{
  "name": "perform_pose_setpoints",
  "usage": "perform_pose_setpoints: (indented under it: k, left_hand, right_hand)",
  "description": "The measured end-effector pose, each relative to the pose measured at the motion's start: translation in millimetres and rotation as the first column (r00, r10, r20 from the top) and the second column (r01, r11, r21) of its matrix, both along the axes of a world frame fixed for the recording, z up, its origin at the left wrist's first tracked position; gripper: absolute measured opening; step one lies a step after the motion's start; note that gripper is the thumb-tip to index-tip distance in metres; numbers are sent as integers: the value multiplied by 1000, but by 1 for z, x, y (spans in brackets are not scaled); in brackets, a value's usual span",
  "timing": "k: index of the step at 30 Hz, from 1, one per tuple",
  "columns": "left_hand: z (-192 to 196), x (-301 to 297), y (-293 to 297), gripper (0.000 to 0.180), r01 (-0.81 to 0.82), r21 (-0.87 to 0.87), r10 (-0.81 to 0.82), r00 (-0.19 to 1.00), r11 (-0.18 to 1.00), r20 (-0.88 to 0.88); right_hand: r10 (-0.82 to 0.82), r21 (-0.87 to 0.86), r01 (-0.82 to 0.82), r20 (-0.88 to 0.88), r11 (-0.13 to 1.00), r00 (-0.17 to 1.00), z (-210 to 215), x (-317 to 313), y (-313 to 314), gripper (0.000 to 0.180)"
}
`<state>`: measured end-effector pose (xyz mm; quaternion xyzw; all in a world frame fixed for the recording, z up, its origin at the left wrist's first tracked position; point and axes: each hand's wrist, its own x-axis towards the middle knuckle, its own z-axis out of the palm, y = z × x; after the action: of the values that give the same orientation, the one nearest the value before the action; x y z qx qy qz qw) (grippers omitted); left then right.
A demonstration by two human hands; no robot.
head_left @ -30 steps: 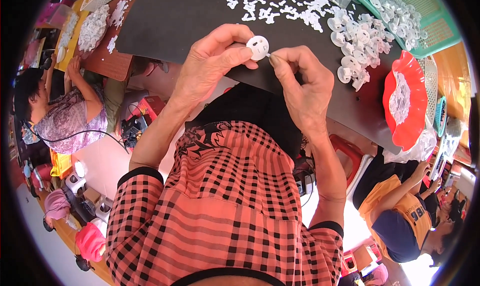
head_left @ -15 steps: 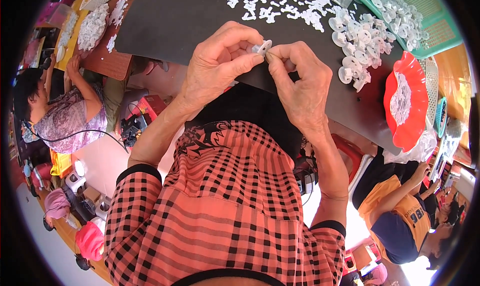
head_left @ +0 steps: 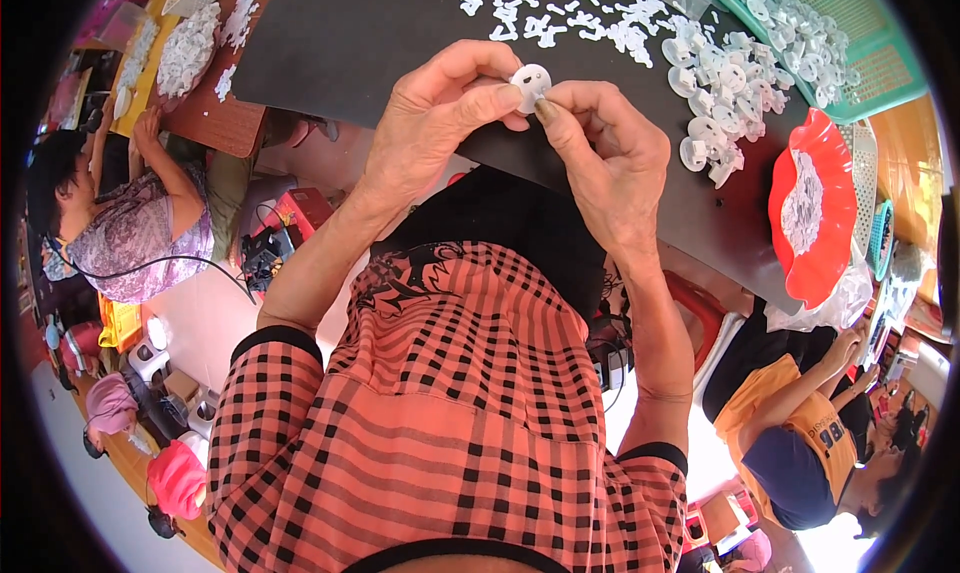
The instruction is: The person assembles plastic components by picking up circular plastic bases and inserting small plastic pins into them by hand.
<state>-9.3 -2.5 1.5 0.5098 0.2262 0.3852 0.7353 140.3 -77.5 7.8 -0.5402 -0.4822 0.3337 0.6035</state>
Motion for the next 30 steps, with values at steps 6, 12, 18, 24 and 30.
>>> perform_pose_setpoints:
  k: [6, 12, 18, 24, 30]
  left_hand:
    - [-2, -1, 1, 21, 22, -2, -22, 1000, 1000, 17]
    - [-3, 0, 3, 22, 87, -125, -69, 988, 988, 142]
    - [-3, -1, 5, 22, 123, -129, -99, 978, 984, 183]
    - [-1, 1, 4, 22, 139, -68, -127, 978, 988, 164]
    - [-1, 2, 2, 22, 133, -11, -131, 983, 991, 128]
  right_hand:
    - [-65, 56, 61, 64, 997, 996, -6, 1, 1, 4]
    - [-132, 180, 115, 80, 977, 988, -8, 1, 1, 6]
    - [-162, 229, 137, 94, 964, 982, -9, -1, -1, 7]
    - [-184, 285, 142, 127, 948, 975, -10, -1, -1, 9]
    - [-193, 321, 128, 180, 939, 965, -10, -1, -1, 10]
